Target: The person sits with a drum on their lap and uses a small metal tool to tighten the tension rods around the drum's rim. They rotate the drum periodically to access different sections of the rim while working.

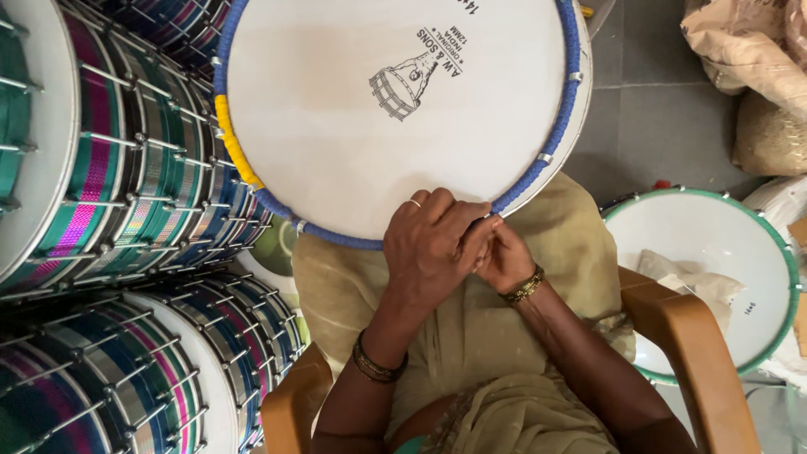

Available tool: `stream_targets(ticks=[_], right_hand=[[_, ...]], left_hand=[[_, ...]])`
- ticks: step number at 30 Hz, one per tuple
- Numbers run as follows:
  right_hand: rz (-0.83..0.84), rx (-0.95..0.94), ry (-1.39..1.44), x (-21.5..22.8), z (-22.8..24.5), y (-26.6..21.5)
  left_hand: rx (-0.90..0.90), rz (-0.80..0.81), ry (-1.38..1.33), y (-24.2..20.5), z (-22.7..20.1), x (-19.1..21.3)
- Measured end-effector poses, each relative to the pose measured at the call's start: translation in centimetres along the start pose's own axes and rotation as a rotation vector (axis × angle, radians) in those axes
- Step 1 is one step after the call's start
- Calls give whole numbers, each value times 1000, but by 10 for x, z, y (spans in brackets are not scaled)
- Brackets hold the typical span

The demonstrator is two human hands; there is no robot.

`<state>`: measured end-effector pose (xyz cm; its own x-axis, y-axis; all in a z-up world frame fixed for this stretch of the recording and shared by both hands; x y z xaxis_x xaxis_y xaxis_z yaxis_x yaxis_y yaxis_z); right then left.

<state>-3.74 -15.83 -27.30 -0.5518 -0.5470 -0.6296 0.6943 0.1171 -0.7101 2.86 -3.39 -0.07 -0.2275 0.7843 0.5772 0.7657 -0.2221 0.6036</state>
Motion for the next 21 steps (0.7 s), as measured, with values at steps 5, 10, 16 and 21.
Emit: stream_targets(ticks=[5, 10, 16, 21], right_hand=[[200, 2, 55, 10, -7, 9], [17, -52, -54, -1, -2, 2], [208, 36, 109, -9, 7, -11], [132, 5, 14, -6, -4, 1]], left_hand=[[-17, 3, 21, -1, 0, -2], [-6, 0, 10, 0, -1, -1], [-24, -8, 8, 1, -2, 0], [-25, -28, -6, 0, -2, -2]])
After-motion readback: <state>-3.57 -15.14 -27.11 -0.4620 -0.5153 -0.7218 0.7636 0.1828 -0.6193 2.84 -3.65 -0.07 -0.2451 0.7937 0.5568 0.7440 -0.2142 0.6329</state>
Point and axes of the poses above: each hand's wrist, its own y-axis towards the middle knuckle, its own x-axis out of the back of the hand, z = x × y, the point moved 3 cm from there along y, towards the middle knuckle, and after that the axes turned 14 degrees about -z, right-handed, at the moved point
